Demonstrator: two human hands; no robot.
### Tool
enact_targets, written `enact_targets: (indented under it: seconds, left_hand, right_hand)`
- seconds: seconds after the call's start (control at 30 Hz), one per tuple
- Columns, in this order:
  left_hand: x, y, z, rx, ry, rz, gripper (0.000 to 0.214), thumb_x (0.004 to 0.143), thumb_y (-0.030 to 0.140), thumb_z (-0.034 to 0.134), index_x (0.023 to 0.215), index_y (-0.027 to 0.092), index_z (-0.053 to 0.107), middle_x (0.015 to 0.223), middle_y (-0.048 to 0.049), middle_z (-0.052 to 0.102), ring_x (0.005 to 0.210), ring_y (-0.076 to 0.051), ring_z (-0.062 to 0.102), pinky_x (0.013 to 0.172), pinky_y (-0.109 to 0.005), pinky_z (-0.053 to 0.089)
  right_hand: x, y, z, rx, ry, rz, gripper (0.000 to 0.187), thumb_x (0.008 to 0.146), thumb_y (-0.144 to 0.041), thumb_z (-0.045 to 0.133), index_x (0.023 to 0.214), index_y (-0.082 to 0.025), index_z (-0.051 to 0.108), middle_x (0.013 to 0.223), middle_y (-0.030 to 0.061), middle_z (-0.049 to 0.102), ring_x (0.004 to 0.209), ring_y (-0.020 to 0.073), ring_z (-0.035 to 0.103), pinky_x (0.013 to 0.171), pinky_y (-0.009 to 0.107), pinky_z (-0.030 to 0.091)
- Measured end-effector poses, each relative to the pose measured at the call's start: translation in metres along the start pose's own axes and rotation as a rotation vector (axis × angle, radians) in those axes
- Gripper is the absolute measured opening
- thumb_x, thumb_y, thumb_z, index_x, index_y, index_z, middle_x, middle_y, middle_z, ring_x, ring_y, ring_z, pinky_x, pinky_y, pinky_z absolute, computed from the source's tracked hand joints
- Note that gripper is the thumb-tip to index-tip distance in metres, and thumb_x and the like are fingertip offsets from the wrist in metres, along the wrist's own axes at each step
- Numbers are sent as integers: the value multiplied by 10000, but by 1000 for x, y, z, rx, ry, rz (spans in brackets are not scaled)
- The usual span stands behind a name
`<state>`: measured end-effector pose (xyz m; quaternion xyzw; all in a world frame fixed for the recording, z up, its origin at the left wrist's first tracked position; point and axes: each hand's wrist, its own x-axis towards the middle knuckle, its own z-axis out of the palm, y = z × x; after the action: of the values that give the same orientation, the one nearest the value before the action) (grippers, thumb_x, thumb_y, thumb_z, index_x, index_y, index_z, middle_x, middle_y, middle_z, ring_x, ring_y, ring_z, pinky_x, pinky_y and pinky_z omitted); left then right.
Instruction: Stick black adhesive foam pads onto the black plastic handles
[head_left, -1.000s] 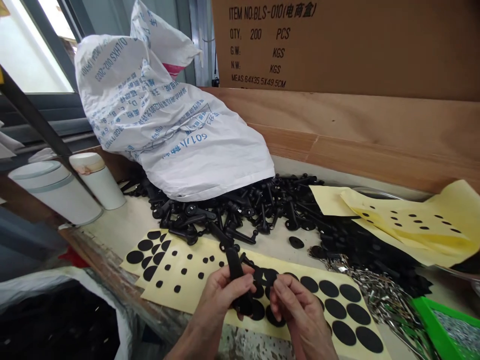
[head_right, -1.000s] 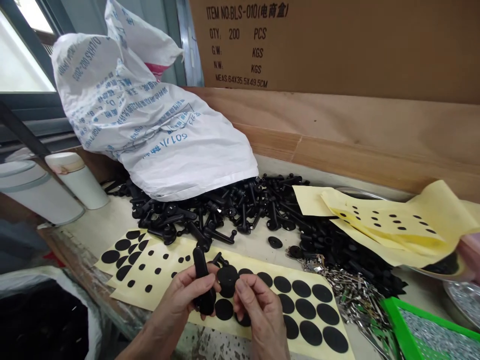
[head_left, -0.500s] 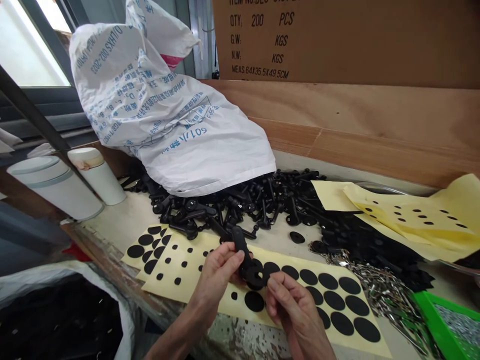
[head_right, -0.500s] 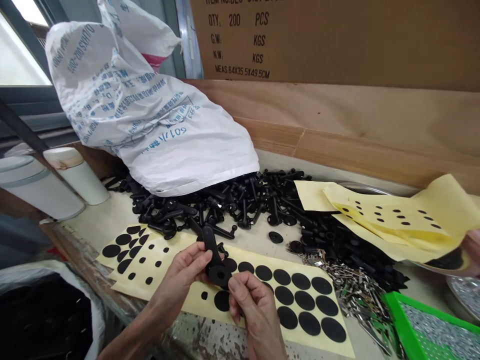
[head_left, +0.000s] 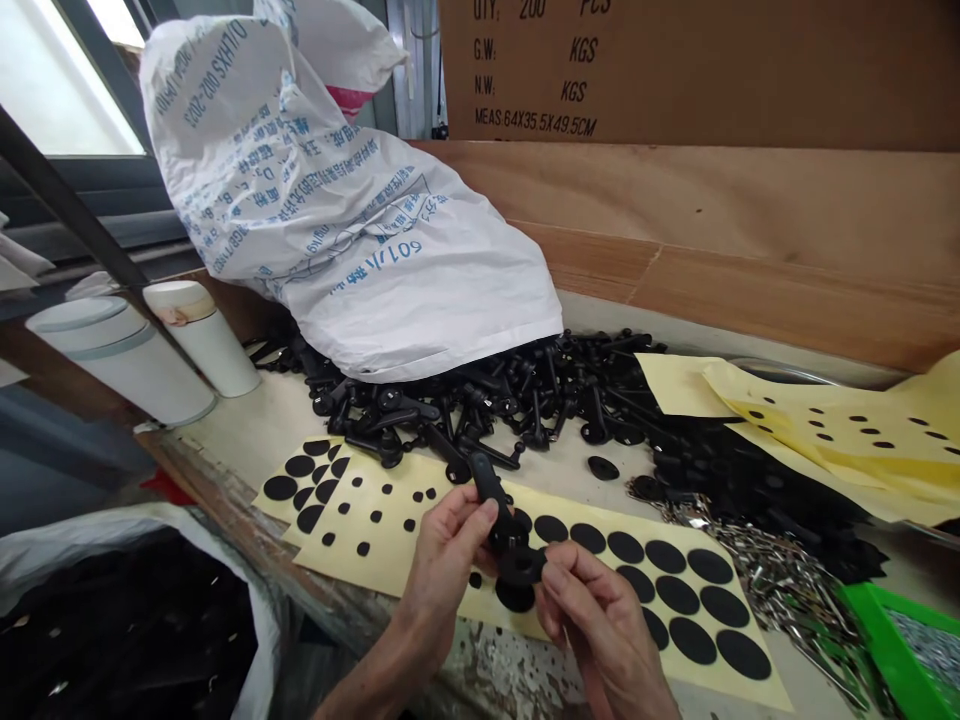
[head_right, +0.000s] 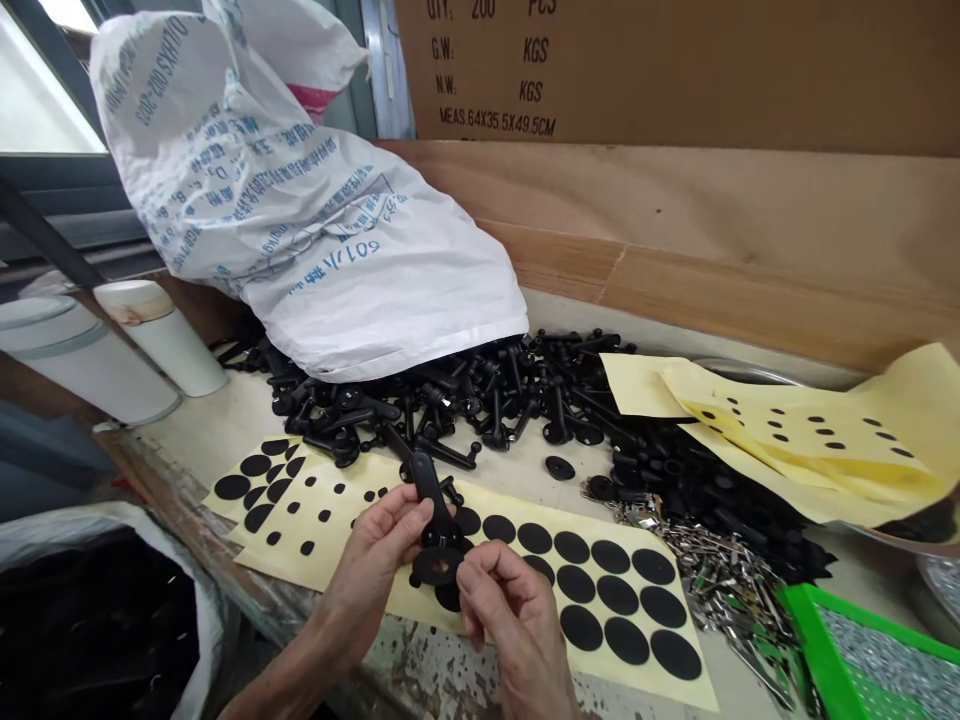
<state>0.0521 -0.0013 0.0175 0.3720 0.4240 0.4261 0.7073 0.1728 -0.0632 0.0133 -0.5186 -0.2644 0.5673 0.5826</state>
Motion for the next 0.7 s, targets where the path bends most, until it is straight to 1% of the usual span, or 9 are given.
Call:
enact_targets:
  seconds: [0.17, 0.3, 0.43, 0.6, 0.7]
  left_hand:
    - [0, 0, 1, -7, -19, 1, 254, 839, 371, 610, 966, 156, 654, 828, -49, 707, 622, -145, 627, 541, -230, 484]
    - [0, -1, 2, -7, -38, -12, 283, 820, 374, 631, 987, 146, 653, 831, -51, 697, 588, -125, 592, 536, -233, 494]
    - [0, -1, 2, -6, -33, -15, 293, 820, 372, 631, 1006, 145, 646, 835, -50, 693, 595, -116, 578, 541, -228, 496]
    - [0, -2, 1, -4, -23, -24, 286, 821, 373, 631, 993, 145, 641, 849, -51, 690, 599, -113, 571, 544, -230, 500]
    - [0, -2, 0, -1, -27, -28, 261, 813, 376, 637, 949, 154, 639, 849, -46, 689, 612, -119, 580, 541, -227, 502]
  right_hand:
    - [2, 2, 0, -35, 49, 62, 343, 720, -466, 721, 619, -164, 593, 467, -46, 424, 470, 76, 307, 454, 196, 238]
    - [5, 4, -2, -30, 63, 83, 350, 711, -475, 729, 629, -159, 604, 473, -47, 433, 455, 62, 308, 437, 181, 236]
    - [5, 5, -2, -47, 81, 106, 366, 701, -494, 730, 626, -160, 600, 462, -50, 425, 456, 63, 297, 440, 177, 237]
    - [5, 6, -3, -65, 80, 112, 364, 710, -500, 722, 642, -161, 606, 471, -50, 427, 466, 69, 297, 447, 182, 214]
    - [6, 6, -2, -81, 93, 102, 370, 702, -510, 723, 637, -164, 610, 466, -47, 428, 462, 72, 300, 444, 188, 214]
